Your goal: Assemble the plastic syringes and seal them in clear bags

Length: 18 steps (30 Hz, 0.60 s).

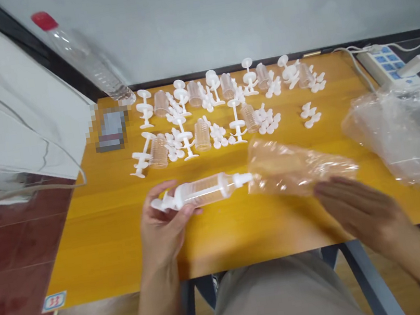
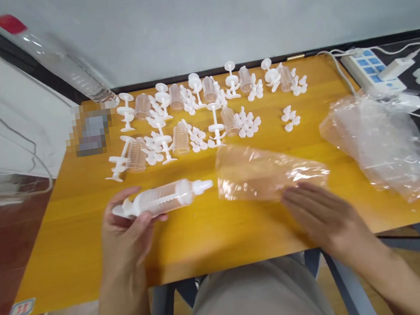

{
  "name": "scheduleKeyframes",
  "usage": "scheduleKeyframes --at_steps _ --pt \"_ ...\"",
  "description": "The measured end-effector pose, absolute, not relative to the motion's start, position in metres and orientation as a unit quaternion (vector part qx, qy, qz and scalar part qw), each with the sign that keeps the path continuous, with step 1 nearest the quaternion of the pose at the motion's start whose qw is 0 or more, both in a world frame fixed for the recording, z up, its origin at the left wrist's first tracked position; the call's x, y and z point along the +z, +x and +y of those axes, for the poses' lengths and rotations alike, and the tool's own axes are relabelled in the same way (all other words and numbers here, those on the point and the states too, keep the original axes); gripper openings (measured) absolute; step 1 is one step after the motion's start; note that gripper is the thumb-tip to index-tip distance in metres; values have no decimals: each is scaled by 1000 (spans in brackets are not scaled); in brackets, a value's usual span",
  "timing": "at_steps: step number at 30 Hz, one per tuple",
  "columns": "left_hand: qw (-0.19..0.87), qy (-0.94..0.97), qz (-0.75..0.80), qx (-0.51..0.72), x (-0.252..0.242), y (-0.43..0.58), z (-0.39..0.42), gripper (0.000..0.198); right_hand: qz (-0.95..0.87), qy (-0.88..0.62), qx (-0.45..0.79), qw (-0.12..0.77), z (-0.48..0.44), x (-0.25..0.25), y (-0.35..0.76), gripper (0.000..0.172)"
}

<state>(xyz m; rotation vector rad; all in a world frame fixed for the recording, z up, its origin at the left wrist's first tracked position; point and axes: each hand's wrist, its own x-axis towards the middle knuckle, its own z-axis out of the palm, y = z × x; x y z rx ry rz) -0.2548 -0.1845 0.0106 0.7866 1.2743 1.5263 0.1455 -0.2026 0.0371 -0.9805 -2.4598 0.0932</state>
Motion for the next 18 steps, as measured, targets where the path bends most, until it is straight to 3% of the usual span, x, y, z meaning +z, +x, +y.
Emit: scheduleKeyframes --at_steps 3,6,9,13,18 --pt "465 293 552 627 13 -272 -195 57 -924 -333 74 176 -198 1 119 40" --pt "469 300 572 602 12 -273 -204 57 -906 -369 66 198 -193 0 103 26" --pt "479 331 580 569 12 -257 -203 59 -872 -420 37 250 -180 5 71 31" --pt "501 359 613 494 13 -239 -188 65 -853 -477 12 210 -161 -13 31 44" --pt "480 374 677 414 8 -254 -181 71 -864 -457 16 209 -156 -38 33 25"
